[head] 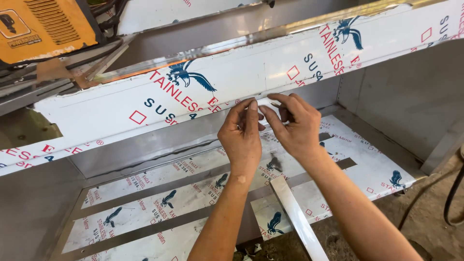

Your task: The person is assembling a large stainless steel metal structure, performing tasks such as measuring, marking, and fitting various components.

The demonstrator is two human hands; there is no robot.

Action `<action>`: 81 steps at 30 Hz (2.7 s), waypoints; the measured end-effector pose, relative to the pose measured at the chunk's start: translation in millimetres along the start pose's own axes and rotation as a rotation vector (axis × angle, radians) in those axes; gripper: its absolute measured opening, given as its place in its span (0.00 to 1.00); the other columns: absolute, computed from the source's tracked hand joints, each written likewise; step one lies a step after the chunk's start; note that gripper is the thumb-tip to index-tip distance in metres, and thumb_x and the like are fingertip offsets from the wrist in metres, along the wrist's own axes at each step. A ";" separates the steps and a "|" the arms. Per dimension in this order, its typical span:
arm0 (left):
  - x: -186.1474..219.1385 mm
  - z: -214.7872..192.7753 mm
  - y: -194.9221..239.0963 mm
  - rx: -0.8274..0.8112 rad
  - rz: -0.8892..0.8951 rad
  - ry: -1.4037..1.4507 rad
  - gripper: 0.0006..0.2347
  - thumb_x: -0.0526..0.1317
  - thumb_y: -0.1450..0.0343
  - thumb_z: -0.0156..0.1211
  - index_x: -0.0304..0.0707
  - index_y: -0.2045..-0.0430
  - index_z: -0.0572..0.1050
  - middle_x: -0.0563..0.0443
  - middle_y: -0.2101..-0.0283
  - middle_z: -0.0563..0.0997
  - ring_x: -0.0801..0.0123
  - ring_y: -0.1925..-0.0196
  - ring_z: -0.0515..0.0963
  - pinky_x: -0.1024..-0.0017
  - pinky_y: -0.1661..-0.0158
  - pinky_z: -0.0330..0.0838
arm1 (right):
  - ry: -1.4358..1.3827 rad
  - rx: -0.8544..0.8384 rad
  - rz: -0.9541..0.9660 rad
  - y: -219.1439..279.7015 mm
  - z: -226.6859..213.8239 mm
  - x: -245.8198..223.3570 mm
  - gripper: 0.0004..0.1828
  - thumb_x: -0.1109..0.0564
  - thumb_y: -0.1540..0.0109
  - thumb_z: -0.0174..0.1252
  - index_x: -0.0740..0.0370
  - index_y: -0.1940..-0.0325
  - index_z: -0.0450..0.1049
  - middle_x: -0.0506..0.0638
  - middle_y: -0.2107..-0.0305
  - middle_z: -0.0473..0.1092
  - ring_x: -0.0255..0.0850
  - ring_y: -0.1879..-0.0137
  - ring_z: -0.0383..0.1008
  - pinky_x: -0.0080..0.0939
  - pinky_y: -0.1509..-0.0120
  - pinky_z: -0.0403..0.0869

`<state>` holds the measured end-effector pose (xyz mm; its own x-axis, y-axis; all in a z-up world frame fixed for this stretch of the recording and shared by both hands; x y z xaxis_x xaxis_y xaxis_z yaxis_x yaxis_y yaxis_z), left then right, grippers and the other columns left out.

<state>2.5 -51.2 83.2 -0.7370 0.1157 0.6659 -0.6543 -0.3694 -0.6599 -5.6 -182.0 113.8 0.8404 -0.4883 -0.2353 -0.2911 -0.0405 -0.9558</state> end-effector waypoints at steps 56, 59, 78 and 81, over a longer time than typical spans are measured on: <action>10.2 -51.7 -5.4 0.122 -0.287 0.370 0.09 0.39 0.32 0.72 0.29 0.67 0.83 0.53 0.69 0.83 0.76 0.68 0.77 0.76 0.62 0.71 | -1.132 -0.244 0.830 3.0 33.6 8.5 0.07 0.65 0.34 0.57 0.74 0.63 0.75 0.42 0.82 0.59 0.30 0.77 0.50 0.34 0.72 0.52; 18.2 -51.0 4.7 0.094 -0.227 0.313 0.08 0.37 0.31 0.72 0.29 0.68 0.82 0.53 0.69 0.84 0.77 0.67 0.77 0.78 0.60 0.72 | -1.163 -0.210 0.843 5.4 27.7 11.7 0.08 0.64 0.35 0.56 0.75 0.63 0.75 0.44 0.81 0.61 0.30 0.77 0.50 0.34 0.72 0.53; 50.7 -40.0 -15.6 -0.037 -0.173 -0.057 0.15 0.46 0.25 0.63 0.32 0.79 0.78 0.64 0.79 0.70 0.83 0.74 0.59 0.78 0.73 0.53 | -0.959 -0.069 0.879 -8.0 18.8 -4.7 0.10 0.56 0.34 0.65 0.67 0.64 0.77 0.46 0.78 0.70 0.27 0.79 0.60 0.30 0.76 0.59; 61.8 -35.5 -13.2 -0.036 -0.126 -0.066 0.15 0.45 0.25 0.63 0.33 0.79 0.78 0.65 0.79 0.69 0.84 0.74 0.59 0.78 0.73 0.52 | -0.962 -0.051 0.854 -14.4 11.7 -16.0 0.11 0.57 0.34 0.66 0.68 0.65 0.77 0.45 0.79 0.67 0.26 0.80 0.55 0.30 0.77 0.57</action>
<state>-40.4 -6.5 120.7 -0.6368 0.0977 0.7648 -0.7473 -0.3223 -0.5810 -9.5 -163.4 129.2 0.3636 0.4451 -0.8183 -0.8966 -0.0711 -0.4371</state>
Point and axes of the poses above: each hand's wrist, its own y-axis away from the middle knuckle, its own z-axis out of the palm, x = y × z, the point moved 5 cm from there along -y, towards the middle knuckle
